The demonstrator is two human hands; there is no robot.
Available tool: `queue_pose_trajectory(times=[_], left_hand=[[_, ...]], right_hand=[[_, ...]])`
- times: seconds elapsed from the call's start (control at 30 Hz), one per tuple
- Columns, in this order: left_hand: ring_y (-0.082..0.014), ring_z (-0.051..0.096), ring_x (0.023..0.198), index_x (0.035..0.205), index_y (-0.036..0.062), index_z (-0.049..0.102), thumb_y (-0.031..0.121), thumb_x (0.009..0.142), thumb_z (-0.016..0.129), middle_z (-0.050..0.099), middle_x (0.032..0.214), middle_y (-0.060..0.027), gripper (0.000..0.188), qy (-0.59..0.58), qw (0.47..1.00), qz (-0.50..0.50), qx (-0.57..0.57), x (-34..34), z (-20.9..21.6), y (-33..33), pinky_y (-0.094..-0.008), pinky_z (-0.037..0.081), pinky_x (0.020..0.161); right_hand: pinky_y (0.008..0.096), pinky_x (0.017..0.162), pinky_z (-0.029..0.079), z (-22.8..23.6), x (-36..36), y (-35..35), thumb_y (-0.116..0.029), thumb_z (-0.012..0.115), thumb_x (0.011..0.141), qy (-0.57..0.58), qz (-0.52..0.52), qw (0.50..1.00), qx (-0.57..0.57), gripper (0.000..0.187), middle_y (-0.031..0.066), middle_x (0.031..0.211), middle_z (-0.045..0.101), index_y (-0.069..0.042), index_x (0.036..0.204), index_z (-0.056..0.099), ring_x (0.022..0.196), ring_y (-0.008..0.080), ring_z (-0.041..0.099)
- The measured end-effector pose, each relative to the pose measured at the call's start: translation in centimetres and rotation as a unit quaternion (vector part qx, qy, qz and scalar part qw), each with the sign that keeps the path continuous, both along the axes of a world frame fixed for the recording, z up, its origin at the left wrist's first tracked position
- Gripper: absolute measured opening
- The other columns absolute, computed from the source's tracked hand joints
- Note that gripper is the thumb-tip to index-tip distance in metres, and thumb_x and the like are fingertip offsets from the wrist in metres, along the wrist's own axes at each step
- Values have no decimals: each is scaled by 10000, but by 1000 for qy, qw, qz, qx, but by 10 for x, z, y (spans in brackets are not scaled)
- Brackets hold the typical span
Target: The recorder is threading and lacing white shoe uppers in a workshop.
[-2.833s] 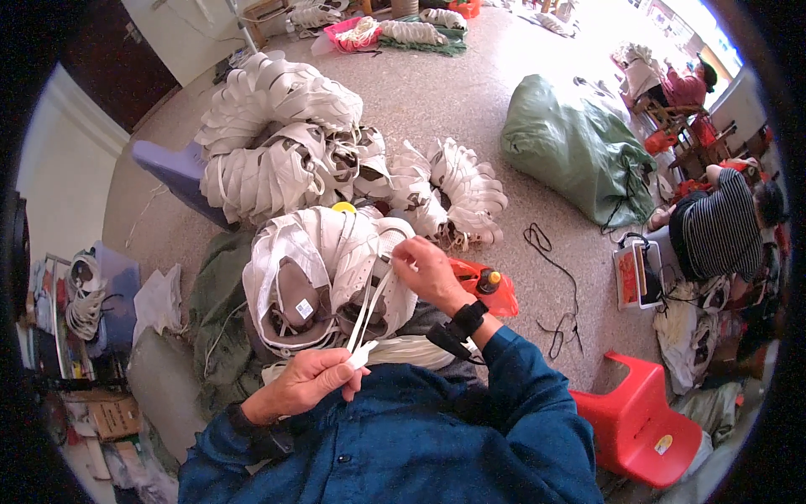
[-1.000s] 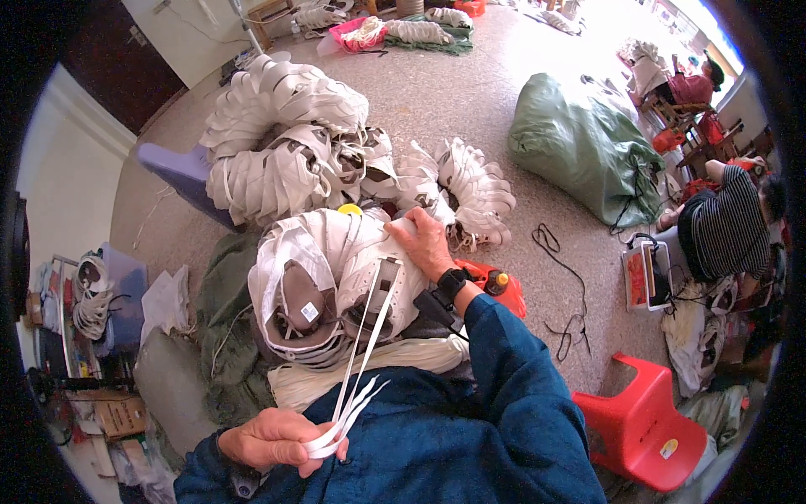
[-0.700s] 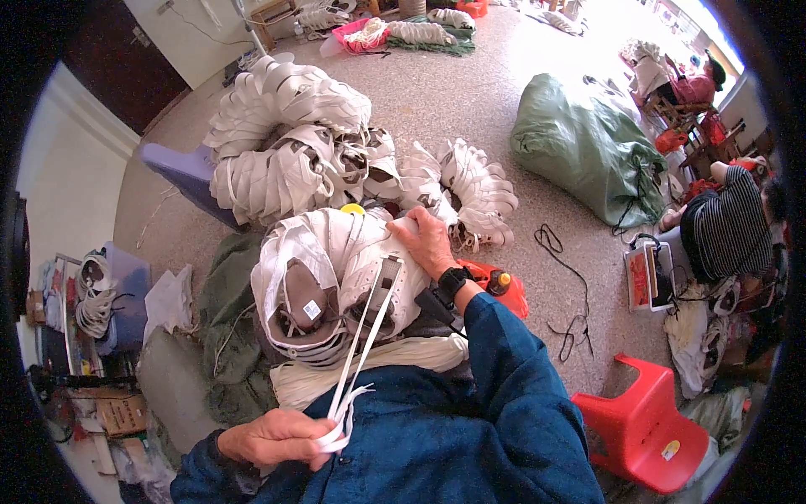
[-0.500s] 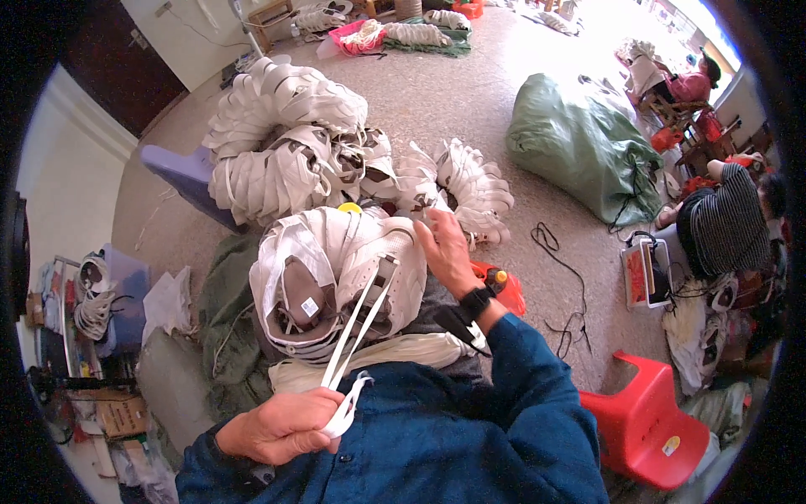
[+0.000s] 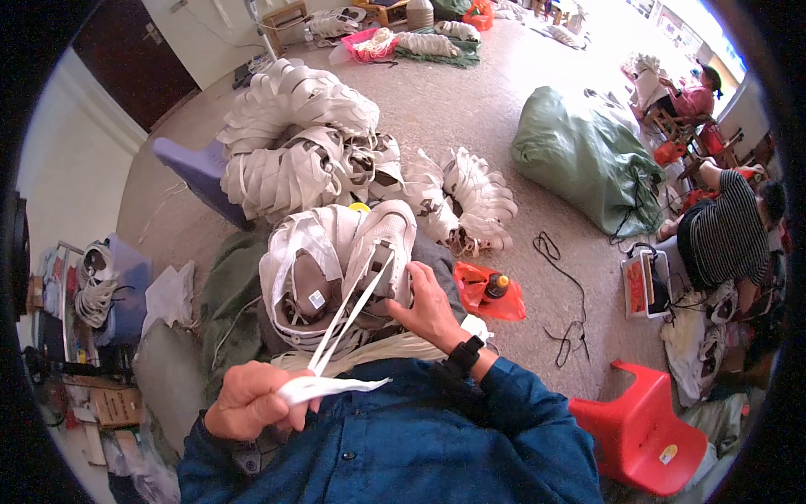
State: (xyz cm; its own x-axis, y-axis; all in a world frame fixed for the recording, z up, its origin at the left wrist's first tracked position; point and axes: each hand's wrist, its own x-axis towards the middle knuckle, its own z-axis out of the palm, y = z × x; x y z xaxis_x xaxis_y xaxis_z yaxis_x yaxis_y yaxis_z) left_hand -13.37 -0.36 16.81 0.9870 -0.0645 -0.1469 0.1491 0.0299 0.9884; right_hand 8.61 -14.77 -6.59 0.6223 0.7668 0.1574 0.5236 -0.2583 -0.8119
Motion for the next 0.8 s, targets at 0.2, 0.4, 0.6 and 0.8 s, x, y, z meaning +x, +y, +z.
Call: queue_pose_trajectory(times=[0.2, 0.4, 0.6, 0.8], left_hand=[[-77, 463, 663, 907, 0, 610, 262, 1061, 478, 516, 749, -1, 332, 50, 997, 27, -50, -9, -31, -8, -228, 380, 609], [-75, 443, 673, 904, -1, 602, 269, 1069, 463, 502, 757, 3, 346, 82, 993, -18, -84, -9, -28, -5, -225, 375, 615], [-104, 458, 722, 928, -5, 585, 284, 1067, 467, 510, 793, -19, 341, 115, 977, -119, -138, 8, -35, 0, -252, 388, 662], [-326, 515, 847, 914, -22, 565, 183, 1040, 486, 532, 859, -146, 253, -44, 955, -212, -203, 43, -29, 6, -376, 408, 801]], right_hand=[[334, 802, 557, -12, 7, 9, -145, 722, 805, 59, -22, 997, 45, 532, 150, 1213, 569, 9, 1277, 532, 999, 248, 625], [361, 968, 490, -20, 11, 9, -131, 699, 854, 0, 16, 998, 61, 529, 173, 1305, 539, 5, 1327, 506, 1151, 307, 583], [394, 989, 486, -5, 7, 6, -137, 735, 844, 24, 55, 996, 70, 598, 209, 1327, 505, 14, 1349, 453, 1181, 365, 561], [404, 994, 483, 6, 11, 10, -101, 736, 820, 4, 83, 995, 58, 619, 235, 1336, 495, 19, 1352, 443, 1195, 389, 549]])
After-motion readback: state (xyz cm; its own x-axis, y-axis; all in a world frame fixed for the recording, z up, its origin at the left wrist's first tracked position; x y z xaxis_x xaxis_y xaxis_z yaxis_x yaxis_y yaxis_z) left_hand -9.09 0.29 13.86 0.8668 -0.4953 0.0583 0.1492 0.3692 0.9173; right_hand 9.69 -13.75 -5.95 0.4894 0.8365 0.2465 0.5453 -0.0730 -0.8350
